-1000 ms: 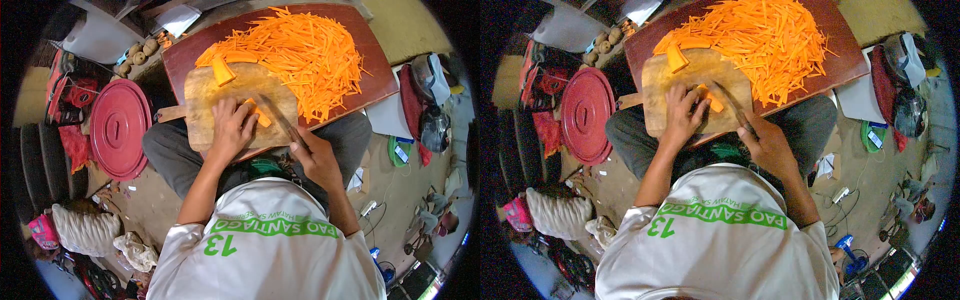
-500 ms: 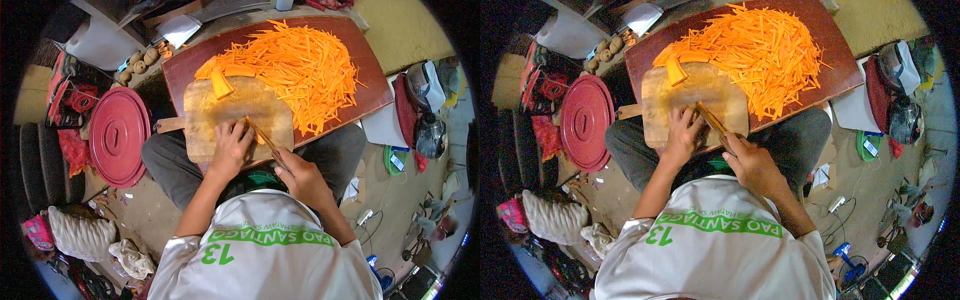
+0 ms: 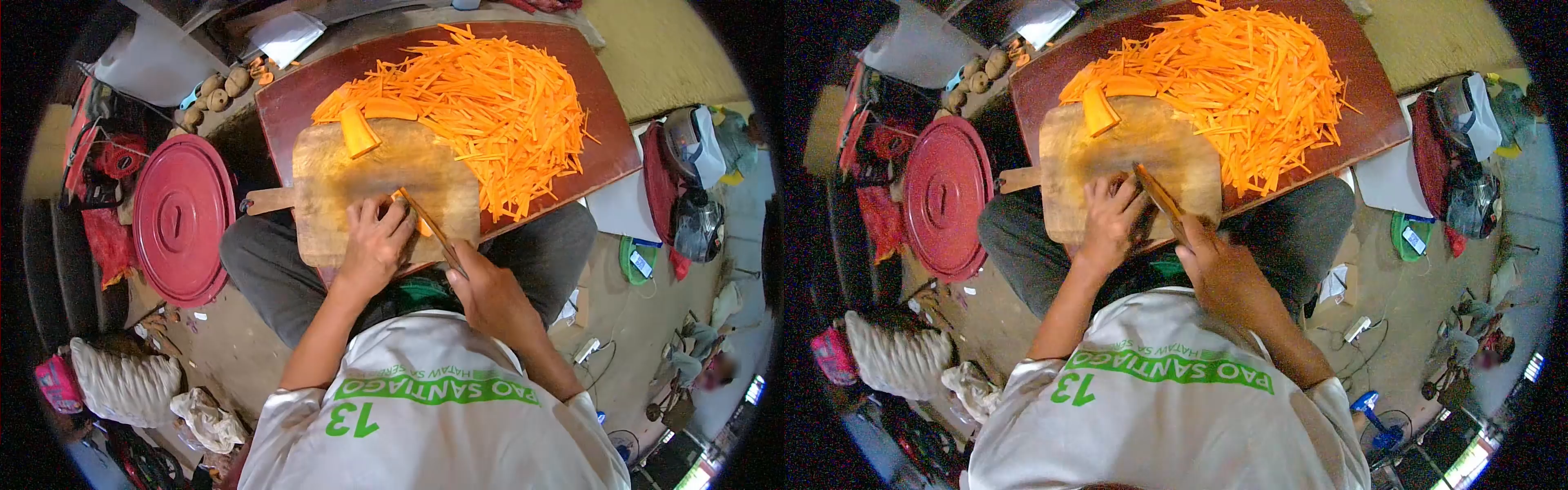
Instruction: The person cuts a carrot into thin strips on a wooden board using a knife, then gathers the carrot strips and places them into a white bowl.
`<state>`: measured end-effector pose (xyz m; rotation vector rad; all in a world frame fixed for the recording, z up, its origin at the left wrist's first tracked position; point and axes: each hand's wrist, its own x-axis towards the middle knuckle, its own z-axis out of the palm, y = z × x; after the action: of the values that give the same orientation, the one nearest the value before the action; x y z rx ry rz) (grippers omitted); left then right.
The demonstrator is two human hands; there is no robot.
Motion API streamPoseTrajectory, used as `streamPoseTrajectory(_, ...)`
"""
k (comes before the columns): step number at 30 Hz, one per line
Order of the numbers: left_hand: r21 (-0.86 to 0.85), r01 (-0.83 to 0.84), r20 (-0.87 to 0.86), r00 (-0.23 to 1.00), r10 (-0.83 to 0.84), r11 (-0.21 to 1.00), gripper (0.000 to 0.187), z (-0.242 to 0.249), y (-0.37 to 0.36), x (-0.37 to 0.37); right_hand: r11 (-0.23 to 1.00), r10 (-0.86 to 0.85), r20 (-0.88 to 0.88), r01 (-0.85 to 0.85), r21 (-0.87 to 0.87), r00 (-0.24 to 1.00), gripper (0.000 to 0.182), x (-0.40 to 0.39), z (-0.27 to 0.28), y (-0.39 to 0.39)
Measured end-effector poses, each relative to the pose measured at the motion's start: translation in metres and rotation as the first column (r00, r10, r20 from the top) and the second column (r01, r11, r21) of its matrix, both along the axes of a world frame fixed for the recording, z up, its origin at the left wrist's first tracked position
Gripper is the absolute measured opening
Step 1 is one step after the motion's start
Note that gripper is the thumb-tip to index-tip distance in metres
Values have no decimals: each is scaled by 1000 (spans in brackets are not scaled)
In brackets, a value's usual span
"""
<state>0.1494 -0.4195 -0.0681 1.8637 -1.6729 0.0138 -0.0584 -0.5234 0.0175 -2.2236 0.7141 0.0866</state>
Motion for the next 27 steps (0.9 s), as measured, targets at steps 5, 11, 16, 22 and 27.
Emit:
streamPoseTrajectory(5,-6,-9,29,1000,9,1000,34,0,1,0,997,39,157,-48,54,987,37,34,-6,-25)
streamPoseTrajectory(11,-34,-6,10,1000,7,999,36,-4,1,-1,999,41,15,-41,29,999,38,1,18,-8)
streamPoseTrajectory(16,-53,5,17,1000,-4,999,37,-3,2,-1,999,32,27,-31,-19,999,39,14,3,-6)
streamPoseTrajectory(22,-70,-5,6,1000,5,998,37,-7,1,1,997,76,82,-73,-33,994,41,41,-2,-21)
streamPoseTrajectory(27,-75,-18,1,1000,18,997,36,-6,3,-1,997,62,-9,-62,-54,998,38,11,18,-4)
